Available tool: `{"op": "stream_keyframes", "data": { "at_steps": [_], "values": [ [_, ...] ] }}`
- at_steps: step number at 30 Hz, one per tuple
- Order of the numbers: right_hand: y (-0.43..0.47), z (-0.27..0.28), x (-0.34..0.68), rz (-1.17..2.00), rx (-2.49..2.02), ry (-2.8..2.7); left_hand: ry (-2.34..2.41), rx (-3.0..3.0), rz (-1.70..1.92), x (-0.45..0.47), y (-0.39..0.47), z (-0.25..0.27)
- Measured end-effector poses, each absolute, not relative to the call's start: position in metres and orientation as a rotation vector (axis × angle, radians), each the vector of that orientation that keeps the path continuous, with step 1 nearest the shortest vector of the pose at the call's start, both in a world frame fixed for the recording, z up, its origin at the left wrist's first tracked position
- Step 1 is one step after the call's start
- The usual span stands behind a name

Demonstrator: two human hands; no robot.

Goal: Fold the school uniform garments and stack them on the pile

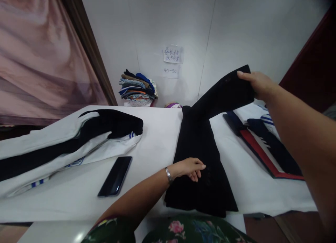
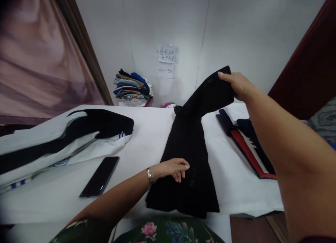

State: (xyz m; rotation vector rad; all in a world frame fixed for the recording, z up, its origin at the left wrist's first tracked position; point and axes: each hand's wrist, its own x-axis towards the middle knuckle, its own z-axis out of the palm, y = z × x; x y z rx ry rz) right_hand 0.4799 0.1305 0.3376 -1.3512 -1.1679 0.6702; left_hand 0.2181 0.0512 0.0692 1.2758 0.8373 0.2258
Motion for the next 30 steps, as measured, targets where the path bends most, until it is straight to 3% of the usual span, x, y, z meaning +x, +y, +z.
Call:
{"op": "stream_keyframes", "data": {
  "at_steps": [6,9,15,30],
  "values": [
    [0.076,0.303,0.438,0.846,-1.440,-1.844,0.824,1.025,0.537,0.191,0.095,0.085],
    [0.049,0.250,0.387,0.776,-1.328,-2.278,0.766,0.728,0.728,0.183,0.122,0.082],
    [0.029,0.137,0.316,0.564,-1.435,-2.748,0.801,0.601,0.746,0.188,0.147,0.063],
    [0.006,0.097,0.331,0.966,-1.308,-2.374,0.940,0.723,0.930,0.226,0.279,0.069]
  ]
}}
